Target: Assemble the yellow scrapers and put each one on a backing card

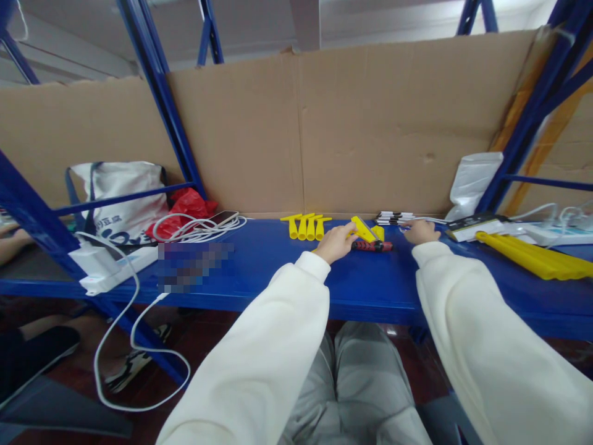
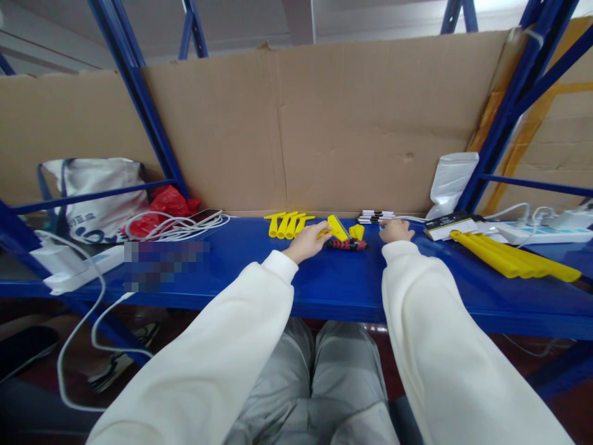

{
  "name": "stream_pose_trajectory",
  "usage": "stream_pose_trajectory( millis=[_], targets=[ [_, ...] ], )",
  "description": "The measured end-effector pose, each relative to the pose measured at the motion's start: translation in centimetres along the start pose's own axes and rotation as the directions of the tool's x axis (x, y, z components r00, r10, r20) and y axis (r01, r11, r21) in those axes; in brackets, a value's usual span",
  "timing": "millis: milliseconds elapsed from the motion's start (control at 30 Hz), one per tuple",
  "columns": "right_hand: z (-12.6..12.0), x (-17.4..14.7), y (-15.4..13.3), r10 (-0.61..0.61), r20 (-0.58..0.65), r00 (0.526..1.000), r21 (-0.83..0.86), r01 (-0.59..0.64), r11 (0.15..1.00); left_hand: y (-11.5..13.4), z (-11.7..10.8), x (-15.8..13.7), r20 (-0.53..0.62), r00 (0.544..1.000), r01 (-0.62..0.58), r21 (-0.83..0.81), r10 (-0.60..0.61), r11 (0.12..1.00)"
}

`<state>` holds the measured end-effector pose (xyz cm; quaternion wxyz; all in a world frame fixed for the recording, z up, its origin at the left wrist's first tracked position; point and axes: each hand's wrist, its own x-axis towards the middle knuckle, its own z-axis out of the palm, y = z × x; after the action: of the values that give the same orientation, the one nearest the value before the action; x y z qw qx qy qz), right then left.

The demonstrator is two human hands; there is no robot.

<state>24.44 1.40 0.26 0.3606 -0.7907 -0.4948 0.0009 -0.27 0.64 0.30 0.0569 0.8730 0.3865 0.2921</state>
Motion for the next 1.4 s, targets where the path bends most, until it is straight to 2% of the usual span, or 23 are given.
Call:
stream_pose_trajectory(
  millis=[100,233,467,833,1067,1167,1233,1300,1400],
  targets=[
    [0.7,0.8,2.4,0.035,-0.004,0.999,-0.183,-0.035,0.982,0.2,-0.1,-0.1,0.006,1.000,0.010,0.010,-0.010,1.000],
    [1.8,1.1,3.7,0.009,0.047,0.999,-0.250,0.003,0.968,0.5,-0.3,-0.2,0.025,0.999,0.028,0.038,-0.028,0.999],
    [2.1,0.5,3.1,0.076,0.095,0.993,-0.322,-0.041,0.946,0.4,0.0,0.0,0.032,0.999,-0.013,-0.007,0.013,1.000],
    [2.0,0.8,2.7,-0.077,0.037,0.996,-0.394,0.086,0.915,0.1,0.3,0.0,0.055,0.998,-0.021,-0.078,0.025,0.997],
    [2.0,0.9,1.8,0.031,0.077,0.997,-0.360,-0.001,0.933,0.2,0.3,0.0,0.060,0.998,-0.019,-0.062,0.022,0.998],
    [1.3,0.6,0.8,-0.002,0.057,0.998,-0.292,0.018,0.956,0.1,0.3,0.1,0.059,0.998,-0.029,-0.071,0.033,0.997],
    [0.9,0.5,-0.1,-0.047,0.062,0.997,-0.170,0.057,0.984,0.1,0.4,0.1,0.060,0.998,-0.031,-0.082,0.035,0.996],
    [0.7,0.2,-1.3,-0.124,0.093,0.988,0.036,0.122,0.992,0.2,0.4,0.1,0.064,0.998,-0.024,-0.086,0.030,0.996],
    [0.6,-0.7,-3.0,-0.272,0.132,0.953,0.376,0.206,0.904,0.4,0.2,0.0,0.083,0.996,-0.013,-0.070,0.019,0.997]
  ],
)
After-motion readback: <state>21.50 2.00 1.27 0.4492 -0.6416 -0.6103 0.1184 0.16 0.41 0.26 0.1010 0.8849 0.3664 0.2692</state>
